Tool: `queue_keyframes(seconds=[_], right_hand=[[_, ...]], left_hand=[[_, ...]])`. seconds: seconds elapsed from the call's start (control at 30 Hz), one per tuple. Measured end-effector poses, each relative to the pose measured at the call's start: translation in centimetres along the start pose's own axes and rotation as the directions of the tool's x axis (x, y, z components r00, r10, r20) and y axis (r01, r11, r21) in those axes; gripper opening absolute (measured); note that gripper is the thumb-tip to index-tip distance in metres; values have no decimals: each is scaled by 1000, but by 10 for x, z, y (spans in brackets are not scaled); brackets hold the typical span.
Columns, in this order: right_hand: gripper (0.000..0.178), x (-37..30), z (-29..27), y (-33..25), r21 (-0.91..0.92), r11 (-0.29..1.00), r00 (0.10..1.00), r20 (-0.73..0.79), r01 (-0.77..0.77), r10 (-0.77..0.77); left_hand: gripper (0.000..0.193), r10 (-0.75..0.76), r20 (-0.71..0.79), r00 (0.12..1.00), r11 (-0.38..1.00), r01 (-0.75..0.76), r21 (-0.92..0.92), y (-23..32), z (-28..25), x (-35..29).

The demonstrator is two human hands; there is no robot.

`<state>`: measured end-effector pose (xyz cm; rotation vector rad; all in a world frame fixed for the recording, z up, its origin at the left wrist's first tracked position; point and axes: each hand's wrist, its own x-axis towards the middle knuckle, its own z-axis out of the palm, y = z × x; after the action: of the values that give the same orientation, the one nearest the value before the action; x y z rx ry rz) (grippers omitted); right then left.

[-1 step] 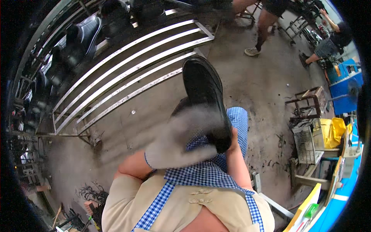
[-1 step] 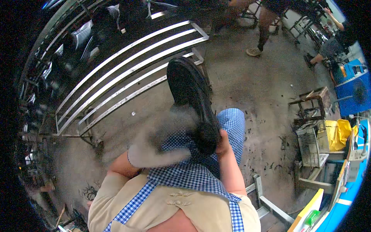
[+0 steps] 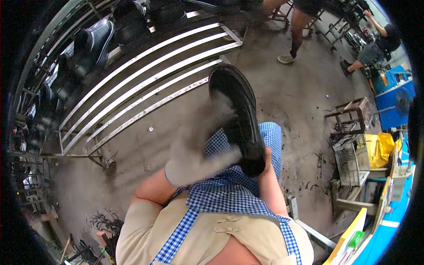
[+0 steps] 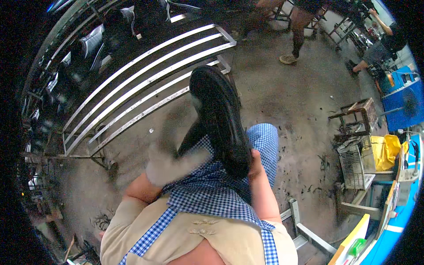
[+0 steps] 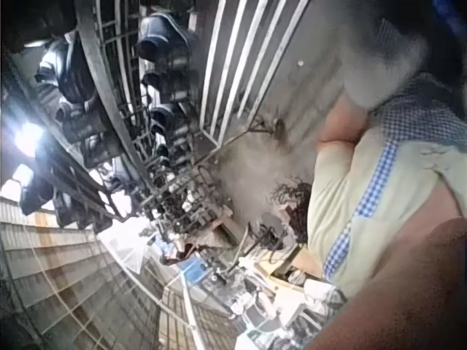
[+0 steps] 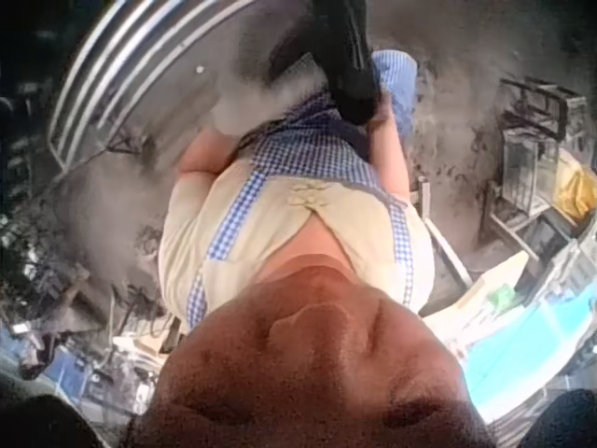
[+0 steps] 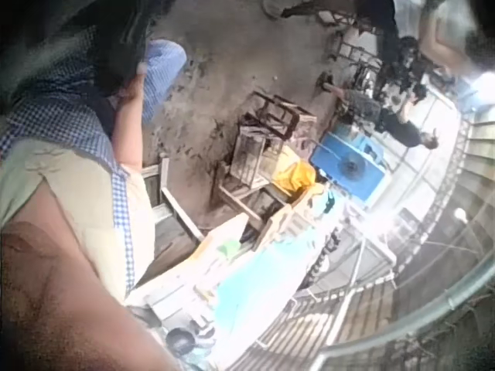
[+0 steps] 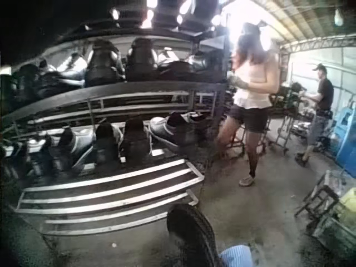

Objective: The person cleans the soles and sides of black shoes using a small metal tool and a brush. They pick up shoes from a metal rack, scrape the soles, and brush the sides before placing them back on the rack.

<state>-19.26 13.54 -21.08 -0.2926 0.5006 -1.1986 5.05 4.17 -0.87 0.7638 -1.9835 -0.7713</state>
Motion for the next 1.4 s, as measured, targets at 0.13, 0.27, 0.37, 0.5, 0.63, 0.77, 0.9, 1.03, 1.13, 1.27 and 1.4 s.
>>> queue_keyframes(seconds=[0.13, 0.27, 0.37, 0.5, 0.63, 0.77, 0.9, 1.03, 1.13, 1.27, 1.4], right_hand=[[78, -16, 26, 4, 61, 998, 999, -45, -15, 18], [55, 4, -20, -21, -700, 689, 955, -295, -186, -43], [23, 3, 53, -70, -882, 467, 906, -150, 57, -395], [26, -5, 112, -113, -834, -38, 688, 479, 551, -544], [27, -15, 161, -138, -745, -283, 667, 667, 604, -332], [37, -23, 185, -151, -714, -557, 755, 618, 424, -218], [46, -35, 176, -141, -757, -517, 788, 572, 399, -229], [51, -46, 171, -127, -764, -511, 805, 555, 393, -210], [52, -48, 173, -121, -770, -531, 803, 541, 354, -250], [46, -45, 169, -118, -774, -517, 784, 555, 365, -278], [43, -46, 169, -122, -785, -456, 783, 567, 419, -255]], left_hand=[[63, -615, -10, 789, 464, 352, -813, -32, 20, 16], [62, -398, -8, 917, 745, 318, -587, -35, 23, 19], [58, -263, 92, 960, 836, 275, -476, -32, 18, 20], [58, -179, 258, 949, 882, 271, -385, -16, 18, 30], [58, -67, 357, 932, 898, 212, -385, -15, 28, 32], [58, -60, 367, 928, 881, 222, -417, -17, 35, 29], [58, -75, 310, 948, 877, 210, -431, -12, 31, 26], [58, -103, 309, 946, 872, 235, -429, -10, 30, 24], [57, -139, 309, 941, 862, 268, -430, -10, 30, 23], [57, -170, 313, 934, 872, 291, -393, -4, 27, 23], [57, -178, 310, 934, 880, 292, -375, -6, 24, 22]])
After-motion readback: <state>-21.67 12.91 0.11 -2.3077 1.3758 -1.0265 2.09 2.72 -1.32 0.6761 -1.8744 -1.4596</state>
